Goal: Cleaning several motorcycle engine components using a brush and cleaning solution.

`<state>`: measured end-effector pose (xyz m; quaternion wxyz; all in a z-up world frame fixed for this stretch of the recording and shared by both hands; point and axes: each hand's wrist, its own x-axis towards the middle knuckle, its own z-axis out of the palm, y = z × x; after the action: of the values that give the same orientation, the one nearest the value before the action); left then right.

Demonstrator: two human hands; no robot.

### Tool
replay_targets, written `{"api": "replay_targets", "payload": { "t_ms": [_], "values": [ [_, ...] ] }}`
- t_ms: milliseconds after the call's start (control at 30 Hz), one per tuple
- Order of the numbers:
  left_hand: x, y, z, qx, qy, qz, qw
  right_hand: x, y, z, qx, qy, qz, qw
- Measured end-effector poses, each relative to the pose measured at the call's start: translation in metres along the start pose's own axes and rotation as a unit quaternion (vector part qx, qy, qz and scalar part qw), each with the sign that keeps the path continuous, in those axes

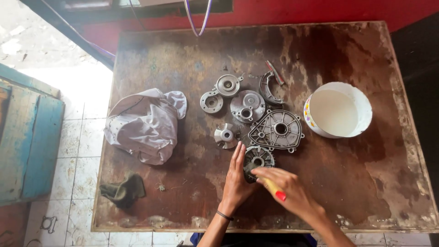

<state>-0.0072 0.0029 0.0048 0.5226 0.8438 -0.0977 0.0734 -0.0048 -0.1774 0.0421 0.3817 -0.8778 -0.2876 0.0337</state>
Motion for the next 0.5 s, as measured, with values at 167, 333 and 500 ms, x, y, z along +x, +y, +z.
{"api": "replay_targets", "payload": {
  "t_ms": [167,333,500],
  "values": [
    [0.006,0.002,0.001,-0.02,0.006,-0.004,1.0,0.033,0.001,-0.019,-0.047,0.048,0.099,0.993],
    [-0.011,-0.025,0.011,-0.023,0.038,0.018,0.999,0.025,0.004,0.01,-0.138,0.058,-0.023,0.988],
    [-0.007,-0.009,0.004,-0.037,0.043,0.033,0.998,0.0,0.005,0.0,-0.038,-0.001,-0.006,0.999]
  ]
}}
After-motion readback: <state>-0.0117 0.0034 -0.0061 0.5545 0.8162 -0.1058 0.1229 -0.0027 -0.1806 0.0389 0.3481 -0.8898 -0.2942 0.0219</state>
